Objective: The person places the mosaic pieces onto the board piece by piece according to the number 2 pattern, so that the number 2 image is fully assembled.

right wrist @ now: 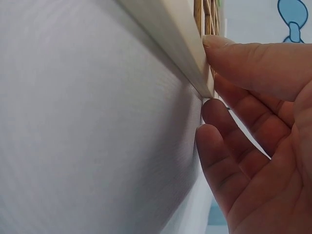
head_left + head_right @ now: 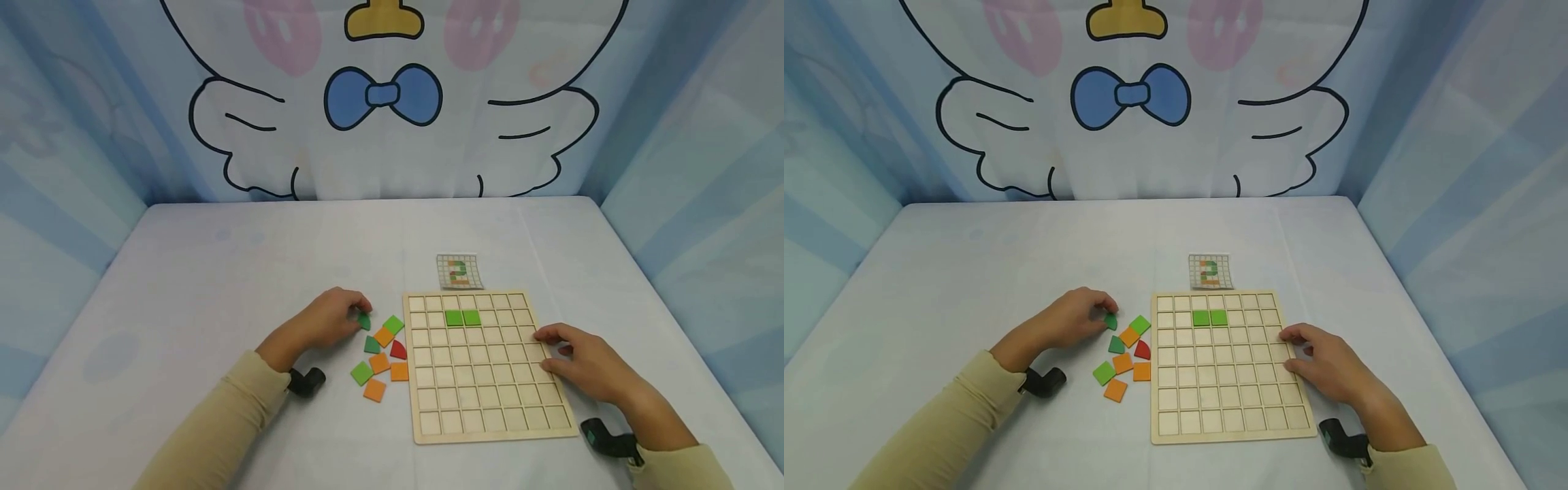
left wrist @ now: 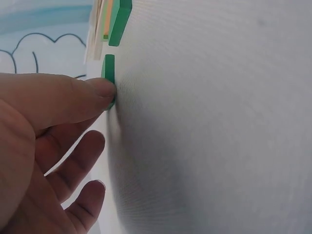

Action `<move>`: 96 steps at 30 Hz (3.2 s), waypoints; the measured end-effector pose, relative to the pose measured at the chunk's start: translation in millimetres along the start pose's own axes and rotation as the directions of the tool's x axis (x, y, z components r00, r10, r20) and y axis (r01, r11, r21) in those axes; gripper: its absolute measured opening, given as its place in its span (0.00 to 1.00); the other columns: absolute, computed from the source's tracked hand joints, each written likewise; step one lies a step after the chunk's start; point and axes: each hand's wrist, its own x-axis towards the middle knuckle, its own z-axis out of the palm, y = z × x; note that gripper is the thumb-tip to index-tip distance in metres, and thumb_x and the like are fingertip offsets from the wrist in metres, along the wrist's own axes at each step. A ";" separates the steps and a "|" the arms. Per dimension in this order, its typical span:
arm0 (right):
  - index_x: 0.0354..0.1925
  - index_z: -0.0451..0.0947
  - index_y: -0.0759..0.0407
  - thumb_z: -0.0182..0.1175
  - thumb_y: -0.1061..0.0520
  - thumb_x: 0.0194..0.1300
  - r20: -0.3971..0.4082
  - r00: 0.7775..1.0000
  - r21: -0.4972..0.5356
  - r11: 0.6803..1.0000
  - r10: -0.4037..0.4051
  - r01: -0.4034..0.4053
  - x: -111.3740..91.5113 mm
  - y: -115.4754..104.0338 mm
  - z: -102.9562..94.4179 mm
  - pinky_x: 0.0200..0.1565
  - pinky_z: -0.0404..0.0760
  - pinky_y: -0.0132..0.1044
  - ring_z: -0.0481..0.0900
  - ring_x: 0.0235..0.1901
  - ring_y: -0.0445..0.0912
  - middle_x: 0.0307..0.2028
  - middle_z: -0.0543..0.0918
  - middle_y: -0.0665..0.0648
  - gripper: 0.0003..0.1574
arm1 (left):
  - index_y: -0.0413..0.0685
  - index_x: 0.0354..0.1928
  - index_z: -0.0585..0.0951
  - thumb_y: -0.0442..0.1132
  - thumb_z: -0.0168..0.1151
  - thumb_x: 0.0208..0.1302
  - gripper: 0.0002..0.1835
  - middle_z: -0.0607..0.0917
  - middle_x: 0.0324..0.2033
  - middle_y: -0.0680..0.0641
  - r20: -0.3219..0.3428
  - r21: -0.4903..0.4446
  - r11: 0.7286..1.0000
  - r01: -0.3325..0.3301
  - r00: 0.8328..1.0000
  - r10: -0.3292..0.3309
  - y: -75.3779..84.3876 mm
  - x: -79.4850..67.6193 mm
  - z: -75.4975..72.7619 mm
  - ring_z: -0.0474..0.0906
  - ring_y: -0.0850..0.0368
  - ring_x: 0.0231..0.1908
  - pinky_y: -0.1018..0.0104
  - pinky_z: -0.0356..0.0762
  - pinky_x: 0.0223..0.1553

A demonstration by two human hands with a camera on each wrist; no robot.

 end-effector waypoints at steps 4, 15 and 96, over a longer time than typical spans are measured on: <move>0.58 0.76 0.62 0.67 0.59 0.65 0.000 1.000 0.001 1.000 -0.004 0.004 -0.2 0.2 -0.2 0.50 0.76 0.55 0.79 0.49 0.57 0.54 0.81 0.62 0.25 | 0.46 0.49 0.84 0.31 0.69 0.62 0.13 0.83 0.43 0.51 -0.002 0.016 1.000 -0.003 1.000 0.003 0.0 -0.2 -1.7 0.74 0.53 0.46 0.57 0.74 0.55; 0.59 0.76 0.62 0.67 0.59 0.64 0.003 1.000 -0.001 1.000 0.007 -0.007 0.0 -0.3 0.0 0.50 0.76 0.56 0.79 0.49 0.58 0.55 0.80 0.63 0.25 | 0.45 0.46 0.84 0.34 0.72 0.61 0.12 0.83 0.40 0.52 -0.031 0.026 1.000 -0.007 0.999 0.008 0.3 0.7 -2.0 0.74 0.53 0.43 0.58 0.75 0.52; 0.58 0.76 0.63 0.67 0.61 0.64 -0.014 1.000 -0.014 1.000 -0.015 0.015 0.5 1.0 -0.9 0.51 0.76 0.54 0.79 0.49 0.57 0.54 0.82 0.61 0.25 | 0.48 0.54 0.83 0.40 0.65 0.69 0.13 0.85 0.46 0.53 0.050 0.076 0.930 -0.358 0.933 0.356 140.6 85.6 53.1 0.78 0.59 0.46 0.71 0.74 0.47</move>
